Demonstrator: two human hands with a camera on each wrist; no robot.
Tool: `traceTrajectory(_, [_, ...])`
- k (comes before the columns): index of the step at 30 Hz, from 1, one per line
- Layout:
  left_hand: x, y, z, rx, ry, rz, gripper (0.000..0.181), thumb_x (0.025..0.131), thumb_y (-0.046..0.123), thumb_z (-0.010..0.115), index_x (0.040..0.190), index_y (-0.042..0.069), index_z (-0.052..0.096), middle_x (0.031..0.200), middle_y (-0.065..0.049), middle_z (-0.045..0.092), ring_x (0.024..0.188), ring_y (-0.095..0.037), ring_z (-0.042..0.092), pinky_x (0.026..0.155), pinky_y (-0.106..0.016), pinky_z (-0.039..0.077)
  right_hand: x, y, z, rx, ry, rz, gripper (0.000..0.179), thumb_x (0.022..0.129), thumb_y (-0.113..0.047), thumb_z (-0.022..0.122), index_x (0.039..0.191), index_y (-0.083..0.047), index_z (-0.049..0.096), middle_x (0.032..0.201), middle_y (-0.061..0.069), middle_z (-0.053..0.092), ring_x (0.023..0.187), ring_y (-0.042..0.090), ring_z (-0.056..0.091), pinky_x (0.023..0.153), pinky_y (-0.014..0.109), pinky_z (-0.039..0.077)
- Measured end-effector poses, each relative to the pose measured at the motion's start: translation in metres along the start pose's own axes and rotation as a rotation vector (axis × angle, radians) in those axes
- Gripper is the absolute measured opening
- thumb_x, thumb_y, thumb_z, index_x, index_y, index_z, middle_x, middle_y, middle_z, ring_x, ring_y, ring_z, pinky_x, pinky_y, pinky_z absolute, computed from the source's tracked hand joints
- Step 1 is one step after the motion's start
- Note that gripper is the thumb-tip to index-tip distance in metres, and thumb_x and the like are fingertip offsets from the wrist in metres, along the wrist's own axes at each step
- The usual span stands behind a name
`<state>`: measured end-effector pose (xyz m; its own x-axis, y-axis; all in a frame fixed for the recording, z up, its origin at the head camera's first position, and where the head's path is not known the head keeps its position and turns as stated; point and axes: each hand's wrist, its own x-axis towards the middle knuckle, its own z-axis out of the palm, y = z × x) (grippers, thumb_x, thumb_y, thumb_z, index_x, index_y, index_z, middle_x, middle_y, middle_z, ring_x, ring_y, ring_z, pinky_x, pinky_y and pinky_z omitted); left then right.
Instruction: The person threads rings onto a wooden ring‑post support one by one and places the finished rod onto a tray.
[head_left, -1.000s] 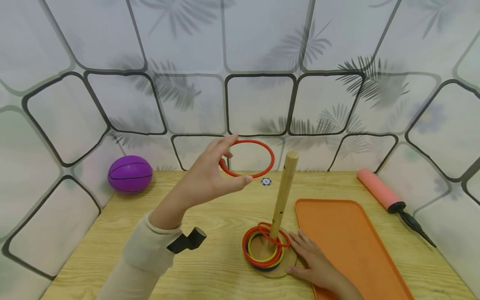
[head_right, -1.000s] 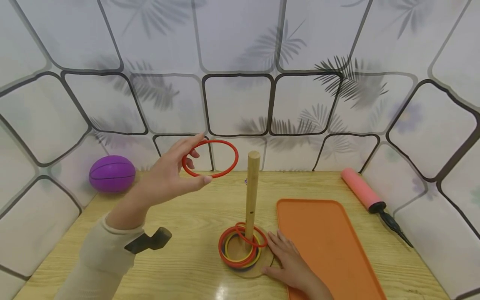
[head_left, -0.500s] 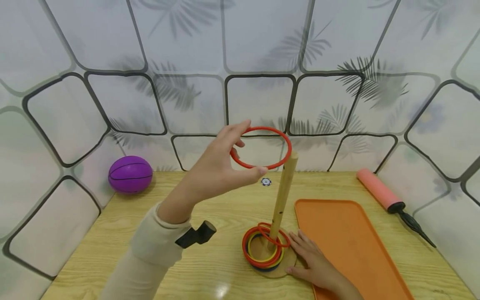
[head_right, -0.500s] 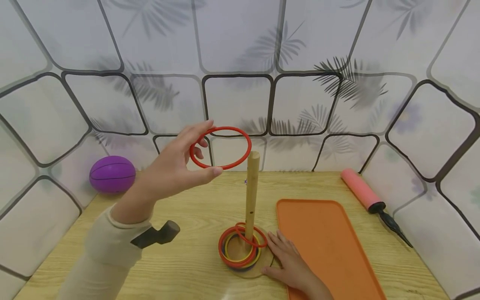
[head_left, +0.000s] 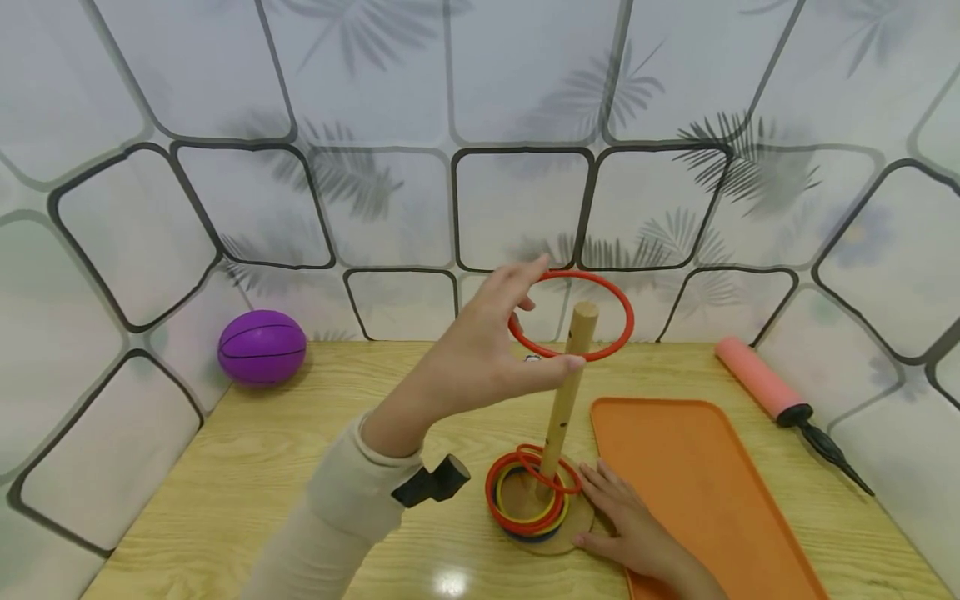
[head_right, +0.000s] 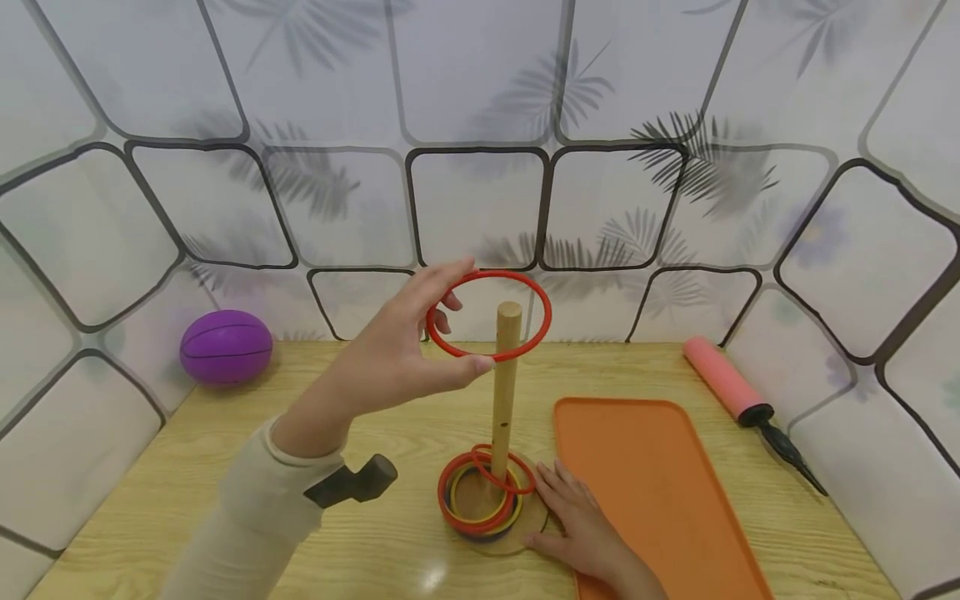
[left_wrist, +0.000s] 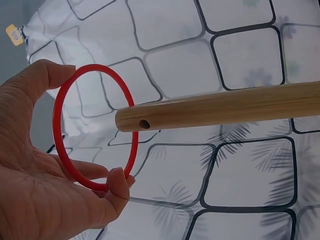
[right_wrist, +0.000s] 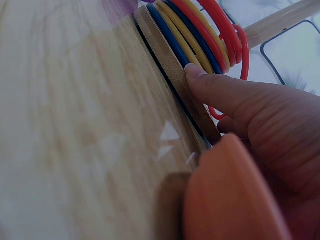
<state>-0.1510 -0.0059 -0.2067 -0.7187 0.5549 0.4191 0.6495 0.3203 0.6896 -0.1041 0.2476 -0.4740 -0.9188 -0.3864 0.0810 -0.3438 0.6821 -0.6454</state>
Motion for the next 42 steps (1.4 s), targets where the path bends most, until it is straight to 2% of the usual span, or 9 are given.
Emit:
traceTrajectory(11, [-0.007, -0.015, 0.017, 0.005, 0.024, 0.0, 0.088, 0.073, 0.025, 0.081, 0.146, 0.008, 0.034, 0.136, -0.003, 0.041, 0.104, -0.015, 0.045, 0.078, -0.032, 0.048, 0.001, -0.002, -0.001, 0.011, -0.016, 0.02, 0.081, 0.082, -0.045, 0.07, 0.144, -0.003, 0.038, 0.151, 0.02, 0.028, 0.137, 0.047, 0.013, 0.101, 0.069, 0.009])
traceTrajectory(15, [-0.012, -0.024, 0.025, 0.002, 0.001, -0.028, 0.09, 0.073, 0.026, 0.081, 0.147, 0.009, 0.033, 0.14, -0.004, 0.039, 0.107, -0.016, 0.045, 0.082, -0.033, 0.048, 0.002, -0.002, -0.001, 0.007, -0.004, 0.025, 0.082, 0.081, -0.045, 0.07, 0.144, -0.004, 0.038, 0.15, 0.019, 0.028, 0.138, 0.046, 0.013, 0.102, 0.068, 0.009])
traceTrajectory(21, [-0.024, -0.042, 0.036, -0.012, -0.024, -0.084, 0.091, 0.074, 0.029, 0.081, 0.148, 0.011, 0.031, 0.145, -0.006, 0.033, 0.115, -0.019, 0.043, 0.094, -0.043, 0.042, 0.001, -0.004, -0.001, 0.016, 0.012, 0.019, 0.08, 0.081, -0.044, 0.071, 0.144, -0.006, 0.04, 0.15, 0.016, 0.03, 0.138, 0.045, 0.014, 0.102, 0.068, 0.009])
traceTrajectory(29, [-0.042, -0.068, 0.048, -0.079, -0.026, -0.128, 0.088, 0.074, 0.026, 0.08, 0.146, 0.009, 0.034, 0.144, -0.006, 0.034, 0.116, -0.02, 0.04, 0.092, -0.044, 0.04, 0.0, -0.005, 0.0, 0.023, 0.023, 0.029, 0.079, 0.081, -0.044, 0.07, 0.144, -0.008, 0.04, 0.151, 0.013, 0.03, 0.139, 0.041, 0.014, 0.107, 0.06, 0.008])
traceTrajectory(36, [-0.053, -0.085, 0.057, -0.114, -0.033, -0.148, 0.086, 0.075, 0.026, 0.08, 0.147, 0.012, 0.034, 0.145, -0.007, 0.033, 0.116, -0.022, 0.041, 0.09, -0.042, 0.041, 0.001, -0.007, -0.002, 0.013, 0.012, 0.039, 0.08, 0.081, -0.043, 0.071, 0.144, -0.006, 0.04, 0.15, 0.016, 0.03, 0.138, 0.044, 0.014, 0.103, 0.066, 0.01])
traceTrajectory(42, [-0.061, -0.094, 0.067, -0.129, -0.056, -0.175, 0.087, 0.076, 0.028, 0.079, 0.147, 0.01, 0.032, 0.146, -0.006, 0.031, 0.117, -0.021, 0.04, 0.092, -0.043, 0.041, 0.001, -0.006, -0.002, 0.017, 0.01, 0.028, 0.08, 0.081, -0.043, 0.071, 0.144, -0.005, 0.039, 0.15, 0.016, 0.03, 0.138, 0.044, 0.014, 0.103, 0.065, 0.01])
